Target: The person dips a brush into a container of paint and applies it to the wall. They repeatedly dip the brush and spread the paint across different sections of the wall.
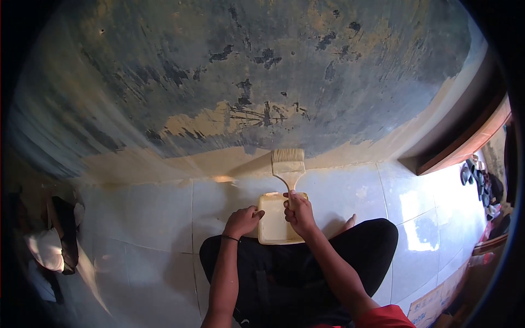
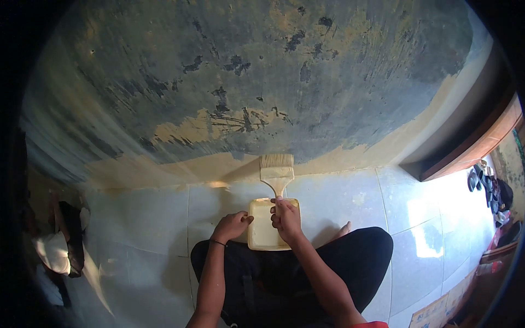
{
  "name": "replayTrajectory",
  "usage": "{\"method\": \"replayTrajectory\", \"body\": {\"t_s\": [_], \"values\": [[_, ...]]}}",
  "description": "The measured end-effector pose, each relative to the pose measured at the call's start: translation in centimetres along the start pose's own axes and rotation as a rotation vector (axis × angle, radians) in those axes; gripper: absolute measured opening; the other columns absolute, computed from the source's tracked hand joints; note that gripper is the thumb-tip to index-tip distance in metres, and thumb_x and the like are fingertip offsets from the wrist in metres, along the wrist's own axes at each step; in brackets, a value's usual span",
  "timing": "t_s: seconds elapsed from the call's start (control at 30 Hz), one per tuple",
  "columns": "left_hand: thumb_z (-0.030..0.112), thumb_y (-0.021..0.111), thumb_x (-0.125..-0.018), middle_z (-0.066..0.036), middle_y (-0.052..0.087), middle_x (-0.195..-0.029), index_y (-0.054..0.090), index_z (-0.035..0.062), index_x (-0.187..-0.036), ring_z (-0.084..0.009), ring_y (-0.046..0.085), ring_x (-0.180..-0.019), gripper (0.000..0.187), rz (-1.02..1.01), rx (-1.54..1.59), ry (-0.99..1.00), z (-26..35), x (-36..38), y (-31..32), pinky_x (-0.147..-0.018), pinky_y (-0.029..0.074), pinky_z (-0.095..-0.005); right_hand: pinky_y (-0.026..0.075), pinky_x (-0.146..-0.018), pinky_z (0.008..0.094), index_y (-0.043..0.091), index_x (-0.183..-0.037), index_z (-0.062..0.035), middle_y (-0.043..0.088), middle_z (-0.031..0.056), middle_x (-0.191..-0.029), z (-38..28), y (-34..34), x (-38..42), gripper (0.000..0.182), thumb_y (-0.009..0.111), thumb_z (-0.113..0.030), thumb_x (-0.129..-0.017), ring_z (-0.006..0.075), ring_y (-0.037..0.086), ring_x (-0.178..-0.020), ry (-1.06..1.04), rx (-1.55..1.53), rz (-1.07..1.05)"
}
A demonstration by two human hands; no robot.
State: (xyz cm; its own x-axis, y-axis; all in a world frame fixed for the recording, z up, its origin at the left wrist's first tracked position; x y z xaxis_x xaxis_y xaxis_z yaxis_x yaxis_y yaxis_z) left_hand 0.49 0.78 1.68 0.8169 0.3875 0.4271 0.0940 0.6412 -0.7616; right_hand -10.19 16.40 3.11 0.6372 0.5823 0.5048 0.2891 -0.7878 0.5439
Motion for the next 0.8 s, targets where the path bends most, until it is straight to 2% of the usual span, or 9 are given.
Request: {"method": "replayTrajectory", "body": {"t_s": [0.27, 0.33, 0.37, 0.43, 0.47, 0.53, 0.57, 0.63, 0.8], "values": [[0.048, 0.043, -0.087, -0.016, 0.065, -0.090, 0.061, 0.0115, -0.105, -0.0353, 0.061, -0.088, 0.045, 0.076, 0.002, -0.086, -0.4, -0.1, -0.6, -0.077, 0.047, -0.0442, 0.026, -0.037, 0.0183, 0.051, -0.100, -0.0049, 0.047, 0.0013, -0.069, 1.1, 0.0, 0.1, 0.028, 0.048, -0.032, -0.094, 0.0058, 0.037, -0.046, 0.015, 0.001, 0.037], [0.037, 0.045, -0.088, -0.016, 0.065, -0.088, 0.060, 0.0111, -0.102, -0.0352, 0.061, -0.086, 0.033, 0.155, 0.099, -0.175, -1.1, -0.7, -0.4, -0.075, 0.048, -0.0442, 0.026, -0.036, 0.0184, 0.050, -0.101, -0.0047, 0.046, 0.0015, -0.069, 1.1, 0.1, 0.2, 0.028, 0.048, -0.032, -0.094, 0.0058, 0.037, -0.046, 0.017, 0.003, 0.033], [0.037, 0.045, -0.088, -0.016, 0.065, -0.088, 0.060, 0.0111, -0.102, -0.0352, 0.061, -0.086, 0.033, 0.157, 0.100, -0.175, -1.4, -0.9, -0.1, -0.075, 0.048, -0.0442, 0.026, -0.036, 0.0186, 0.050, -0.101, -0.0044, 0.046, 0.0016, -0.070, 1.1, 0.1, 0.3, 0.028, 0.048, -0.032, -0.094, 0.0057, 0.036, -0.046, 0.019, 0.005, 0.031], [0.022, 0.047, -0.086, -0.015, 0.065, -0.088, 0.060, 0.0096, -0.097, -0.0347, 0.061, -0.086, 0.021, 0.336, 0.278, -0.065, -2.1, -0.9, 0.7, -0.074, 0.048, -0.0433, 0.026, -0.036, 0.0188, 0.049, -0.103, -0.0037, 0.046, 0.0019, -0.071, 1.3, -0.1, 0.3, 0.029, 0.048, -0.031, -0.094, 0.0057, 0.036, -0.046, 0.041, -0.026, 0.024], [0.022, 0.047, -0.086, -0.015, 0.065, -0.088, 0.060, 0.0096, -0.097, -0.0347, 0.061, -0.086, 0.021, 0.339, 0.281, -0.064, -2.4, -1.1, 1.1, -0.074, 0.048, -0.0433, 0.025, -0.036, 0.0190, 0.047, -0.104, -0.0029, 0.045, 0.0022, -0.072, 1.5, -0.2, 0.2, 0.030, 0.048, -0.031, -0.094, 0.0056, 0.035, -0.046, 0.063, -0.058, 0.019], [0.012, 0.047, -0.082, -0.013, 0.065, -0.090, 0.059, 0.0093, -0.095, -0.0331, 0.061, -0.088, 0.018, 0.577, 0.156, 0.163, -2.4, -1.0, 1.1, -0.075, 0.048, -0.0425, 0.025, -0.036, 0.0192, 0.046, -0.104, -0.0021, 0.045, 0.0025, -0.072, 2.3, -0.9, -0.3, 0.030, 0.047, -0.030, -0.094, 0.0056, 0.035, -0.046, 0.096, -0.084, 0.036], [0.012, 0.047, -0.082, -0.013, 0.065, -0.090, 0.059, 0.0093, -0.095, -0.0331, 0.061, -0.088, 0.018, 0.582, 0.157, 0.165, -2.5, -1.1, 1.1, -0.075, 0.048, -0.0425, 0.025, -0.036, 0.0194, 0.045, -0.104, -0.0013, 0.044, 0.0028, -0.073, 2.6, -1.3, -0.6, 0.030, 0.047, -0.030, -0.094, 0.0057, 0.034, -0.046, 0.131, -0.113, 0.055], [0.013, 0.046, -0.081, -0.012, 0.065, -0.093, 0.060, 0.0097, -0.095, -0.0313, 0.061, -0.089, 0.020, 0.373, 0.185, 0.068, -2.4, -1.1, 1.1, -0.076, 0.048, -0.0418, 0.024, -0.035, 0.0191, 0.046, -0.101, -0.0028, 0.044, 0.0022, -0.072, 2.2, -1.4, -0.8, 0.027, 0.046, -0.029, -0.094, 0.0056, 0.033, -0.046, 0.134, -0.101, 0.068], [0.018, 0.048, -0.080, -0.011, 0.066, -0.093, 0.060, 0.0101, -0.095, -0.0304, 0.062, -0.089, 0.021, 0.277, 0.152, 0.009, -2.3, -1.3, 1.2, -0.076, 0.049, -0.0412, 0.024, -0.035, 0.0186, 0.045, -0.098, -0.0040, 0.043, 0.0019, -0.071, -0.5, -0.8, -0.8, 0.023, 0.044, -0.026, -0.094, 0.0054, 0.032, -0.045, 0.107, -0.038, 0.123]]}}
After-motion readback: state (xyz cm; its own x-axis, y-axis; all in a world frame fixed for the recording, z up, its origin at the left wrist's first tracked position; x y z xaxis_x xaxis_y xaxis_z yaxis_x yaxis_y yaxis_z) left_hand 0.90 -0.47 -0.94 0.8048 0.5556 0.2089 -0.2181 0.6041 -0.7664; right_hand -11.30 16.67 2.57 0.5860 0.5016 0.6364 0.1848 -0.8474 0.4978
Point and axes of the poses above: each hand's wrist, its own x-axis away from the middle knuckle, its own y-axis out of the palm, z = x × y, the point moved 1 cm from there along -x, towards the middle knuckle
